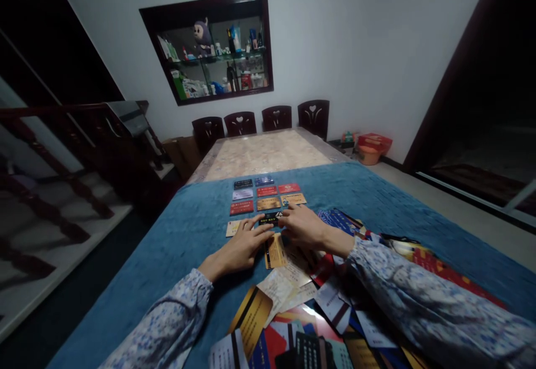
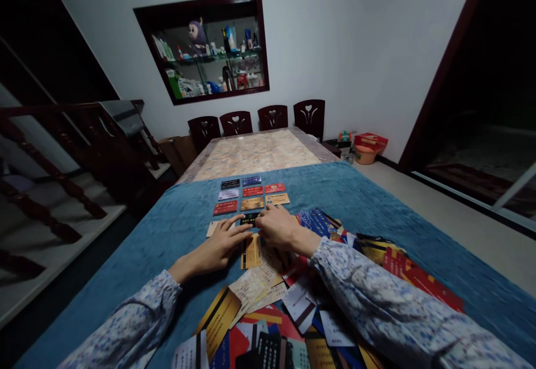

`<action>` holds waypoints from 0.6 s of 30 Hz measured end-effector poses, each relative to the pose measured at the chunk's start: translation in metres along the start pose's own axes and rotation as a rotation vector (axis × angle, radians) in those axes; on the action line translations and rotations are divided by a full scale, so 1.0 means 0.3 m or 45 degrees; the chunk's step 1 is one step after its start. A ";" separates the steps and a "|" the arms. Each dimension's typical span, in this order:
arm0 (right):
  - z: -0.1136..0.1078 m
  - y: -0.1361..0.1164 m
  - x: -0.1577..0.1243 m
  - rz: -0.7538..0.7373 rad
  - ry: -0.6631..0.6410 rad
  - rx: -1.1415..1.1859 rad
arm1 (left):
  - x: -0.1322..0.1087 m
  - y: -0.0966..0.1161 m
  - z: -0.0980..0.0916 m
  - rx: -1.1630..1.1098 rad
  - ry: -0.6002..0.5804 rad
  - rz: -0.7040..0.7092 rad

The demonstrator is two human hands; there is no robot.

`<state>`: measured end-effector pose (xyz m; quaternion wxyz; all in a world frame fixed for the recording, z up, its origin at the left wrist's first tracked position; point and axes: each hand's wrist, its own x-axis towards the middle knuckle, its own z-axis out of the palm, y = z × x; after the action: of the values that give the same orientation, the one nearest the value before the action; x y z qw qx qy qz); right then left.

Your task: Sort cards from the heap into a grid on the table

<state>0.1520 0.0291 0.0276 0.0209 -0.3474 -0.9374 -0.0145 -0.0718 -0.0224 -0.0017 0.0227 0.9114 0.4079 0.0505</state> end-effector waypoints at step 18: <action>0.055 -0.151 -0.059 -0.018 -0.093 0.047 | -0.071 0.055 0.018 0.001 -0.144 -0.019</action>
<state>0.1353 -0.0161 0.0095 -0.0072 -0.3408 -0.9400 0.0153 -0.0733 -0.0493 -0.0073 0.0458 0.9096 0.4129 -0.0014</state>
